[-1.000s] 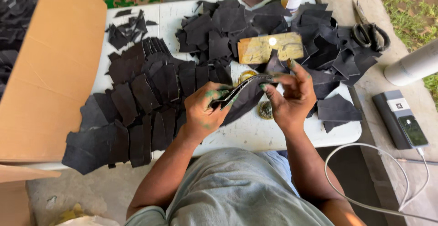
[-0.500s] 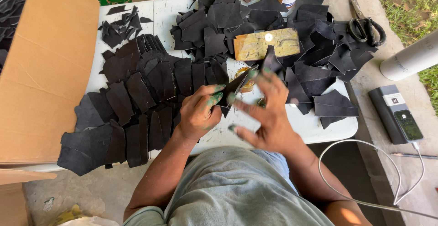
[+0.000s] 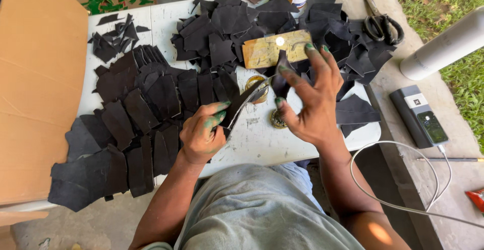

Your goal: The person repeatedly picks up small black leather pieces from a table, applies a yellowish substance from a small jar to the edges using a brush, and places the treated pieces into a cardboard box. The process is repeated continuously throughout the clip.

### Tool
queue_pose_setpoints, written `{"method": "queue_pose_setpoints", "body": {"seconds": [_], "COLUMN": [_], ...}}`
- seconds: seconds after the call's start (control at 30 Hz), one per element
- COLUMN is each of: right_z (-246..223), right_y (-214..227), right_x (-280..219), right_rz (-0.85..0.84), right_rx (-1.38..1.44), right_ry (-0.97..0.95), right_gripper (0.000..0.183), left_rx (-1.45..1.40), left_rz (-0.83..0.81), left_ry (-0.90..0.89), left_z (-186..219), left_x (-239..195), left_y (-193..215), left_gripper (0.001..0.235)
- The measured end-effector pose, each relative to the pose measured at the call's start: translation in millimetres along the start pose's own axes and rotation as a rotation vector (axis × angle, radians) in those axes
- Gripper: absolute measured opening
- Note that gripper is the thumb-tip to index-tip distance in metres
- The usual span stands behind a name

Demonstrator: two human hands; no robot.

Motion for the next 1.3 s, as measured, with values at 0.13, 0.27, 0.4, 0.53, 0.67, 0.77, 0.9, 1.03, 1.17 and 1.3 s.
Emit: {"method": "queue_pose_setpoints", "body": {"seconds": [0.13,0.27,0.4,0.53,0.67,0.77,0.9,1.03,1.17,1.3], "right_z": [20,20,22,33,40,40,33,38,17,-10], "right_y": [-17,-37,-46,-54,-63,-58,-44,-49,-31,-21], "right_x": [-9,-24,-25,-22,-18,-23,-29,-23,-11,-7], "right_rz": [-0.002,0.043,0.079,0.086,0.059,0.061,0.073,0.068,0.09,0.003], "right_rx": [0.493,0.643,0.878,1.1,1.15,1.136,1.079,1.115,0.599,0.156], "right_ry": [-0.14,-0.161,-0.131,-0.164,-0.225,-0.18,-0.068,-0.215,-0.107,0.059], "right_gripper": [0.056,0.066,0.061,0.057,0.058,0.059,0.056,0.063,0.062,0.057], "left_rx": [-0.012,-0.016,-0.096,-0.313,-0.271,-0.234,-0.306,-0.331,-0.167,-0.09], "left_rz": [0.02,0.019,-0.013,-0.053,-0.169,-0.229,-0.253,-0.267,-0.186,-0.153], "left_ry": [0.036,0.051,0.104,0.168,0.147,0.142,0.178,0.188,0.022,-0.044], "left_z": [0,4,-1,-9,-10,-12,-17,-15,-3,-7], "left_x": [4,5,9,6,7,10,15,15,14,7], "left_y": [2,0,-1,-9,-14,-15,-15,-18,-12,-11], "left_gripper": [0.025,0.022,0.021,0.026,0.023,0.022,0.024,0.024,0.028,0.028]}}
Point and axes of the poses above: each hand's wrist, its own x-axis towards the middle knuckle, its own y-axis out of the back of the hand, z = x × y, the point moved 8 cm from there along x, towards the middle knuckle, and after that the axes turned 5 degrees about -z, right-handed, at the moved point
